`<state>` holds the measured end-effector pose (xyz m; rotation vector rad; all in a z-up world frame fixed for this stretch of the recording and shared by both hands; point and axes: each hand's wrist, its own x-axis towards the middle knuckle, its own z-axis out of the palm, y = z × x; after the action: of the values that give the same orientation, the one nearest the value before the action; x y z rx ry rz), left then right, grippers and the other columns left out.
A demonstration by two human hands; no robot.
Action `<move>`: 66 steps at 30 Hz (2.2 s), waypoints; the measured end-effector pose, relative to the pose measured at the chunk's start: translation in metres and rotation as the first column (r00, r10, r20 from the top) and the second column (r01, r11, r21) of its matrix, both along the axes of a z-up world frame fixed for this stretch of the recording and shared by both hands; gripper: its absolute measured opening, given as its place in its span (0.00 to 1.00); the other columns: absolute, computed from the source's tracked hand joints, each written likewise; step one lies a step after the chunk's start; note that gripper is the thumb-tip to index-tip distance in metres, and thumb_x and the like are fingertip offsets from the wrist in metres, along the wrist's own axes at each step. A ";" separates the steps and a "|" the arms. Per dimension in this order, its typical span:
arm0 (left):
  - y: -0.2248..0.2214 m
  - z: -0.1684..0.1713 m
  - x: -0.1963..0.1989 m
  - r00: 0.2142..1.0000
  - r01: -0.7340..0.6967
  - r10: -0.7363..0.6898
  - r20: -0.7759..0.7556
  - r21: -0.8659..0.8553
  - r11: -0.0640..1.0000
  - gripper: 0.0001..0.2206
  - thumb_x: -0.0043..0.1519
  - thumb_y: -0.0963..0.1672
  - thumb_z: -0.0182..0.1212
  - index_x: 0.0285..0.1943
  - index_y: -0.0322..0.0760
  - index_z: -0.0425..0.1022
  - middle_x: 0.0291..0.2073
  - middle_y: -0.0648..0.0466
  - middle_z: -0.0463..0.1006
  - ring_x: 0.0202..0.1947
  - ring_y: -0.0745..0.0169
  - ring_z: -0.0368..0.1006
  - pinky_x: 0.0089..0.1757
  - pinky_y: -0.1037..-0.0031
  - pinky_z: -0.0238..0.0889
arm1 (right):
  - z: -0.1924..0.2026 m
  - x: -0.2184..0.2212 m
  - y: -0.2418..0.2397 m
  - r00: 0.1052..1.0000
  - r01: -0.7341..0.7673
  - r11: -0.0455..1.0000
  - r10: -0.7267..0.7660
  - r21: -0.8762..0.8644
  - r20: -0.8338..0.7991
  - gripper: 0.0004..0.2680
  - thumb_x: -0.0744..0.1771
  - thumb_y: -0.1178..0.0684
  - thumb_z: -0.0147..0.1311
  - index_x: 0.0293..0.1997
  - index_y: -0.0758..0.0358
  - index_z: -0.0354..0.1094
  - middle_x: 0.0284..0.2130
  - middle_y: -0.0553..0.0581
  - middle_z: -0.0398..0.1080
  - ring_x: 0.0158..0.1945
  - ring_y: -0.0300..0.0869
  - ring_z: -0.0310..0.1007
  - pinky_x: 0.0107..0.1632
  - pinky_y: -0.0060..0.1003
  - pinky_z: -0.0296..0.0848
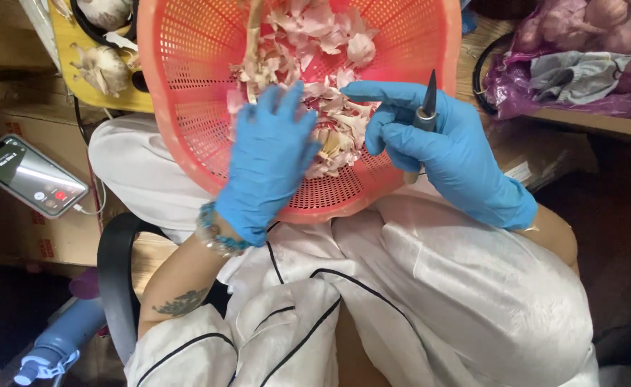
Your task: A person wearing blue gloves peels garlic cloves using a small tool and places the peeled cloves into a red bowl.
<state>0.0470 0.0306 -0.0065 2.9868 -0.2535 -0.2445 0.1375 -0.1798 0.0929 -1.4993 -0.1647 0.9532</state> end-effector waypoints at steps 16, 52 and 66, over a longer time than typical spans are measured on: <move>-0.024 -0.010 -0.002 0.963 -0.255 0.243 -0.116 -0.682 0.685 0.22 0.53 0.49 0.71 0.50 0.37 0.65 0.41 0.47 0.75 0.39 0.44 0.73 0.40 0.58 0.65 | 0.006 -0.013 0.012 0.968 -0.037 0.948 0.113 -0.316 0.223 0.15 0.68 0.58 0.54 0.63 0.55 0.72 0.31 0.48 0.69 0.30 0.31 0.54 0.36 0.25 0.56; -0.087 -0.054 -0.034 0.818 -0.372 0.322 -0.477 -0.865 -0.336 0.14 0.73 0.49 0.49 0.48 0.34 0.75 0.33 0.44 0.85 0.30 0.57 0.83 0.33 0.71 0.78 | -0.068 -0.013 0.003 0.662 -0.200 0.966 0.009 0.165 0.749 0.08 0.60 0.60 0.72 0.39 0.66 0.81 0.21 0.54 0.69 0.20 0.39 0.65 0.27 0.31 0.71; -0.022 0.027 -0.029 0.874 -0.182 0.482 0.063 -0.877 0.445 0.25 0.68 0.47 0.66 0.74 0.41 0.66 0.62 0.40 0.70 0.63 0.33 0.70 0.60 0.50 0.66 | -0.066 -0.019 0.004 0.930 -0.123 0.968 0.035 0.219 0.366 0.18 0.71 0.44 0.52 0.58 0.72 0.71 0.28 0.58 0.72 0.39 0.40 0.74 0.42 0.34 0.71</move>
<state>0.0185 0.0085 0.0208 1.9584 0.1822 0.3294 0.1183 -0.1757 0.0268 -1.4379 -0.5908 0.6842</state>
